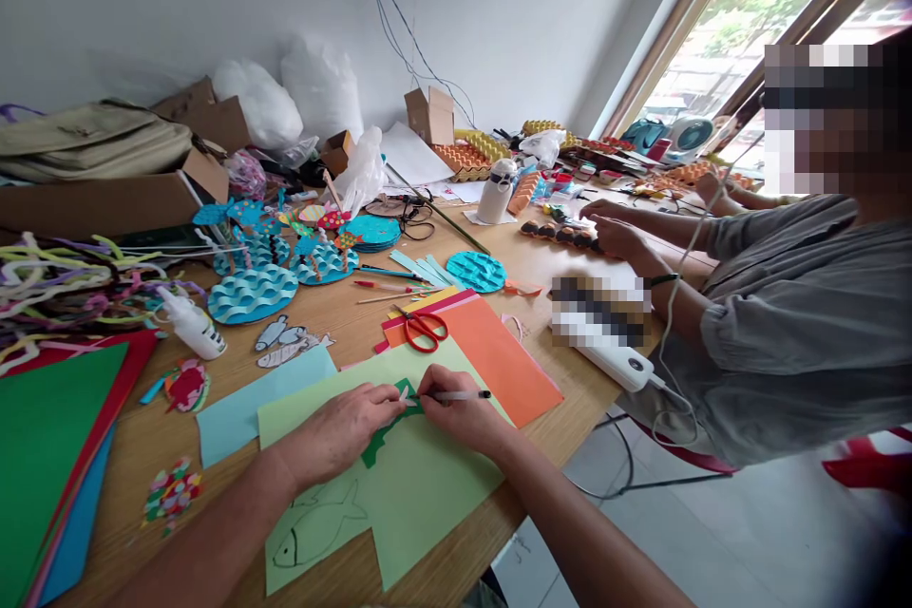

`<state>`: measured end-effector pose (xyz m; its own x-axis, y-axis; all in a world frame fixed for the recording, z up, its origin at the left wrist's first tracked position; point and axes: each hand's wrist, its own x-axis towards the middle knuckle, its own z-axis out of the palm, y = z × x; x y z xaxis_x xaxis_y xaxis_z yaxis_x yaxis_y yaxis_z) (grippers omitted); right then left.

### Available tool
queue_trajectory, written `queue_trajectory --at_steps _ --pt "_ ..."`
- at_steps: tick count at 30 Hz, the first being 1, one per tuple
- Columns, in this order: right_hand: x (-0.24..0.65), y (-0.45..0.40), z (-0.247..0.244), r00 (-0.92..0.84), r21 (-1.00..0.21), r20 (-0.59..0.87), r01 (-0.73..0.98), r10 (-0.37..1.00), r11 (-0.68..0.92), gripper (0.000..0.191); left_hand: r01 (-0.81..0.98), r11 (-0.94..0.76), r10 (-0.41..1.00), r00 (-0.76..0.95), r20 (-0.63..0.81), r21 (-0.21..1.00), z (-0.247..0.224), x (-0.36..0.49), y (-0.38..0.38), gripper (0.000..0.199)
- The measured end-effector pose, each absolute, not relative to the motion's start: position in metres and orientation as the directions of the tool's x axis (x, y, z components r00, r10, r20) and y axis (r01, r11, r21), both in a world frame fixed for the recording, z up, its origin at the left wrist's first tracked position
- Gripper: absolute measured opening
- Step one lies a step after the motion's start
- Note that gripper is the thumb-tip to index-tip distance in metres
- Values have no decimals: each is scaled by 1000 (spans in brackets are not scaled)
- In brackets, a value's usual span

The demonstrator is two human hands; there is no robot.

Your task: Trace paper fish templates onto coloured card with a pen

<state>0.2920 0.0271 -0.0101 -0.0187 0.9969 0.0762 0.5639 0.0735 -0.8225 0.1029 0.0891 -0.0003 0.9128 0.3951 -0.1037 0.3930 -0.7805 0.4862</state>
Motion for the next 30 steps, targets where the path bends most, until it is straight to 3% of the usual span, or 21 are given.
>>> queue_trajectory --at_steps 17,30 --pt "288 27 -8 -24 -776 86 625 996 82 14 418 -734 437 894 -99 536 1 103 85 28" --pt "290 25 -7 -27 -763 91 641 995 88 12 412 -763 425 900 -93 499 -4 101 85 35"
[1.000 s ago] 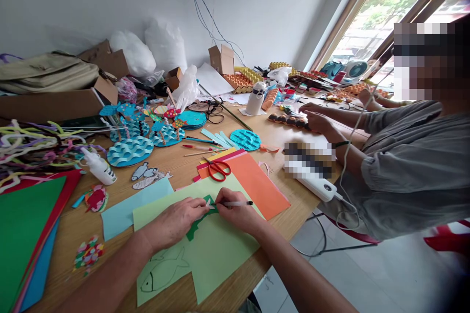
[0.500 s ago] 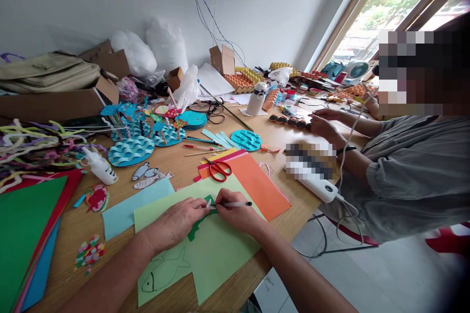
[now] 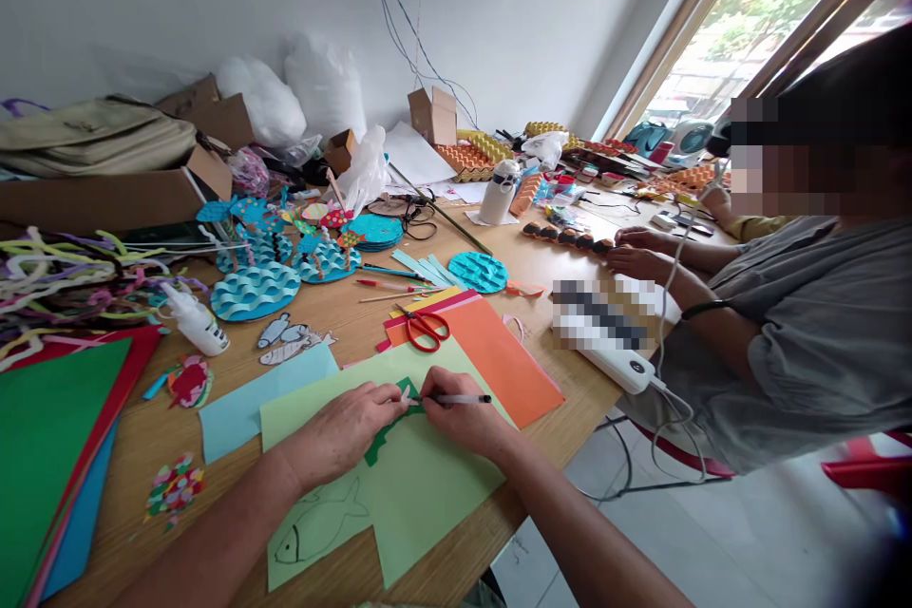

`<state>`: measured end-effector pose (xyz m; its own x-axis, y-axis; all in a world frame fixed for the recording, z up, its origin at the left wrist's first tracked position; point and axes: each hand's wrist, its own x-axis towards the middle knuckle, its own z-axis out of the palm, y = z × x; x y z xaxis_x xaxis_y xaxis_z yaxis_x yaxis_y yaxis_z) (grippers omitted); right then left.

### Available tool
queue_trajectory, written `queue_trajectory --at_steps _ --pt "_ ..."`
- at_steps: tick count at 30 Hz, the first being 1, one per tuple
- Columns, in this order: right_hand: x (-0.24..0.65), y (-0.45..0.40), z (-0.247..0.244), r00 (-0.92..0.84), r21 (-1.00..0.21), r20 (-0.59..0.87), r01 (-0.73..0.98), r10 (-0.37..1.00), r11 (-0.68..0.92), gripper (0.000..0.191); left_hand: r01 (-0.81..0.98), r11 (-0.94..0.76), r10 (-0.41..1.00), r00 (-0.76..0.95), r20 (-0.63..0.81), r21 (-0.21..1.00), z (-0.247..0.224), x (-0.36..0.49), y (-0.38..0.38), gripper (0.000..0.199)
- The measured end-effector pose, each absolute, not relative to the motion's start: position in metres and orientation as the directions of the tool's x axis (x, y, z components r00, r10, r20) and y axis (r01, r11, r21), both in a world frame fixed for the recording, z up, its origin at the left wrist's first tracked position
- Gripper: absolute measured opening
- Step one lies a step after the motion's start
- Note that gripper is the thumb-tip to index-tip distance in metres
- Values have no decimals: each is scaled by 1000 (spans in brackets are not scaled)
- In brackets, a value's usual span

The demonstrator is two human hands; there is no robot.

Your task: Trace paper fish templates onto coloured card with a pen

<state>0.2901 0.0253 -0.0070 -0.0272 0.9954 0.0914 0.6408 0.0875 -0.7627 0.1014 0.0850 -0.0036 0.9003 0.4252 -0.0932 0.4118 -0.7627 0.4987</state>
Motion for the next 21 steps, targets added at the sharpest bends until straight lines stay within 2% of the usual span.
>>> queue_trajectory --at_steps 6,21 --pt "293 19 -8 -16 -760 97 644 995 84 11 423 -796 412 903 -123 433 -2 102 85 43" --pt "295 14 -3 18 -804 93 591 996 64 9 416 -817 407 906 -113 399 5 105 82 39"
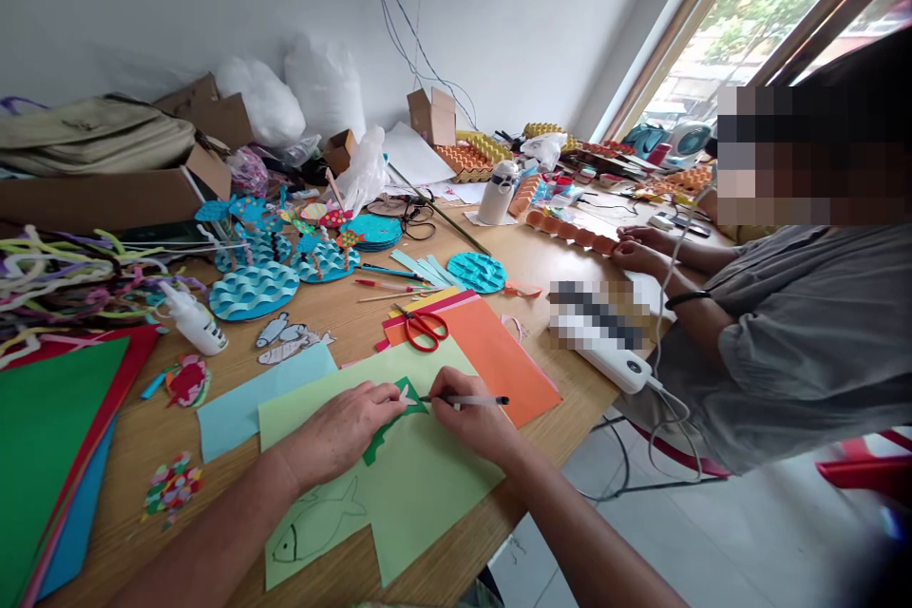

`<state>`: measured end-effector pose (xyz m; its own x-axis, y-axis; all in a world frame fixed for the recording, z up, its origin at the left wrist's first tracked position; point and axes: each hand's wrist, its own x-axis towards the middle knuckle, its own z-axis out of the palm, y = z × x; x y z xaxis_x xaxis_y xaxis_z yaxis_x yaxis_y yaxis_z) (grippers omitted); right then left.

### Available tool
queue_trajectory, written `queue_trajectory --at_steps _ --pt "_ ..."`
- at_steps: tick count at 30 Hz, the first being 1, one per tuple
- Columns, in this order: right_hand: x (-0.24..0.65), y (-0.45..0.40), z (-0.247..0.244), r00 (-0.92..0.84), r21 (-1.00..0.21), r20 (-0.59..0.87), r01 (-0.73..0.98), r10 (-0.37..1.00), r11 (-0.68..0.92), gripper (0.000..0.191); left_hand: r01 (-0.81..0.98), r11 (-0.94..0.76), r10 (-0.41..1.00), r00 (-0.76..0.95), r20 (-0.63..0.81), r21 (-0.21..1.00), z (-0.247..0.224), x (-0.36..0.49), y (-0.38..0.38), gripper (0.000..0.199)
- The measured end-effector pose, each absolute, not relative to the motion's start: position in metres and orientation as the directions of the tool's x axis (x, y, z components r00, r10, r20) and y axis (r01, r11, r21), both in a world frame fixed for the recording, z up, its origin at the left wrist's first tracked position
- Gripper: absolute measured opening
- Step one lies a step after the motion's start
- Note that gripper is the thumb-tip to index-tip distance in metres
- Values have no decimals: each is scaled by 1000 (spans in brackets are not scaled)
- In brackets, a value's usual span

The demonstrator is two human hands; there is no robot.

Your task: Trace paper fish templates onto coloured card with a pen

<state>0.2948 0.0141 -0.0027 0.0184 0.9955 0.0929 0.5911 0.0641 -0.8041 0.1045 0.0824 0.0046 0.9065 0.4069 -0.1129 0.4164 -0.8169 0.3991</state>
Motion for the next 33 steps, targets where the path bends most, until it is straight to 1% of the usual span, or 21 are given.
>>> queue_trajectory --at_steps 5,11,17,20,29,33 --pt "290 19 -6 5 -817 92 571 996 72 9 431 -811 414 901 -133 395 -1 104 84 40" --pt "289 24 -10 7 -816 87 574 996 67 9 441 -798 416 896 -154 412 3 104 84 37" --pt "289 25 -11 6 -808 80 586 997 61 11 466 -730 440 880 -178 501 5 104 83 32" --pt "288 26 -10 2 -803 75 593 997 60 12 463 -715 441 880 -176 523 5 104 83 30" --pt "286 27 -8 20 -798 63 602 998 38 12 450 -748 421 890 -174 488 4 104 83 35" --pt "285 29 -12 47 -797 75 603 996 32 13 458 -762 423 887 -183 458 -1 102 84 44"
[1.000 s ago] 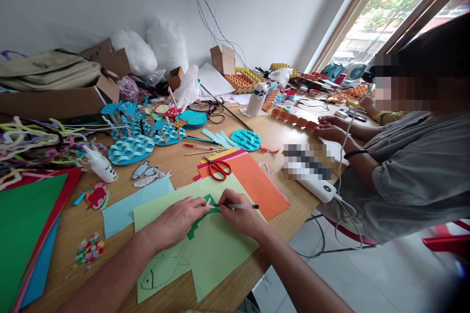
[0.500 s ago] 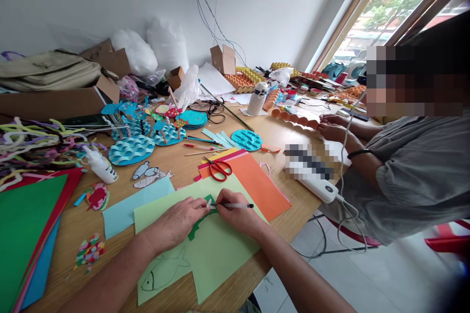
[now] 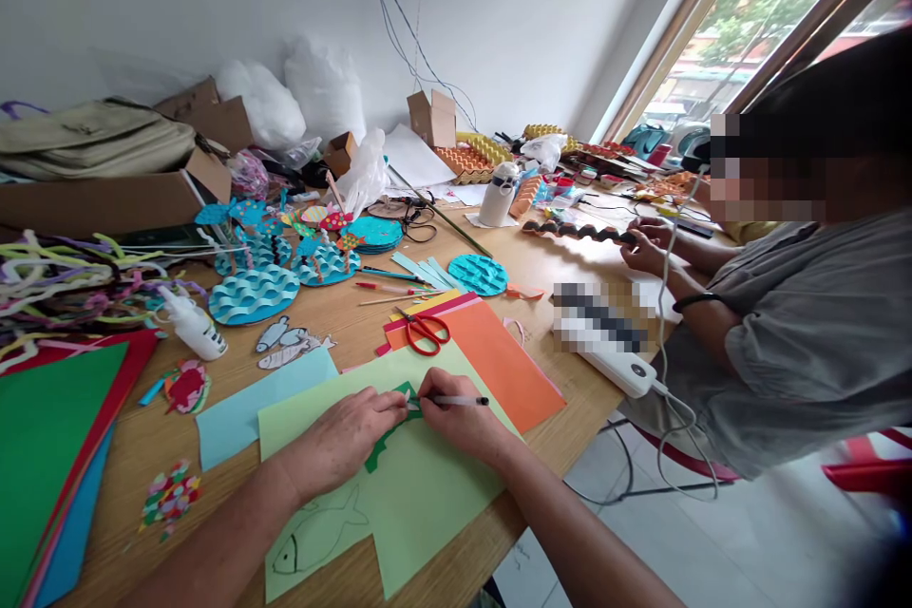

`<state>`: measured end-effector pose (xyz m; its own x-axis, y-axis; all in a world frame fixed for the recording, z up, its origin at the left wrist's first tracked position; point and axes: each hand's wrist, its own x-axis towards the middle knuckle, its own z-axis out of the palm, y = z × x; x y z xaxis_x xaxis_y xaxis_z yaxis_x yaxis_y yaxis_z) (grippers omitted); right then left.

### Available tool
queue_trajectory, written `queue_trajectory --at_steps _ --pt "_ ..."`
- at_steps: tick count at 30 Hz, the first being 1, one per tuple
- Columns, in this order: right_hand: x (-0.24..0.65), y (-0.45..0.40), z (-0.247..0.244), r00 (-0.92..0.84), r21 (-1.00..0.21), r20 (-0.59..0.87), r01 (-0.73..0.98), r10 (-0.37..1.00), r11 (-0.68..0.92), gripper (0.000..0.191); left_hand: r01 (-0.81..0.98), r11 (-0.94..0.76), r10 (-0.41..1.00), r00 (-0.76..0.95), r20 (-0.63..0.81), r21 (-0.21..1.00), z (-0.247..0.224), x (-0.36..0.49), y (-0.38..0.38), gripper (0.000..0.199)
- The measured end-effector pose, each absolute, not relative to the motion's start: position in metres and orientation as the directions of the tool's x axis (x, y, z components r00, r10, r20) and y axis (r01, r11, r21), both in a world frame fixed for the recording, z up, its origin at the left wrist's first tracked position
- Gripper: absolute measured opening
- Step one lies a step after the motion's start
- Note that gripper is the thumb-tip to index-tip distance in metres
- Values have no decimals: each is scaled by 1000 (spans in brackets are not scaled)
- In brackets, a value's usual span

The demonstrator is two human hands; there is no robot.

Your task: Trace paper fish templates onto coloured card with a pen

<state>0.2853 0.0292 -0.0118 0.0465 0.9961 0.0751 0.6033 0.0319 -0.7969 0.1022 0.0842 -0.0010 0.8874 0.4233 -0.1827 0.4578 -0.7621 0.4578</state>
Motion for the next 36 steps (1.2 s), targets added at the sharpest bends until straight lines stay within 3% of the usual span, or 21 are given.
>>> queue_trajectory --at_steps 36 --pt "282 31 -12 129 -801 71 598 989 -21 11 434 -771 411 898 -155 466 -2 103 85 55"
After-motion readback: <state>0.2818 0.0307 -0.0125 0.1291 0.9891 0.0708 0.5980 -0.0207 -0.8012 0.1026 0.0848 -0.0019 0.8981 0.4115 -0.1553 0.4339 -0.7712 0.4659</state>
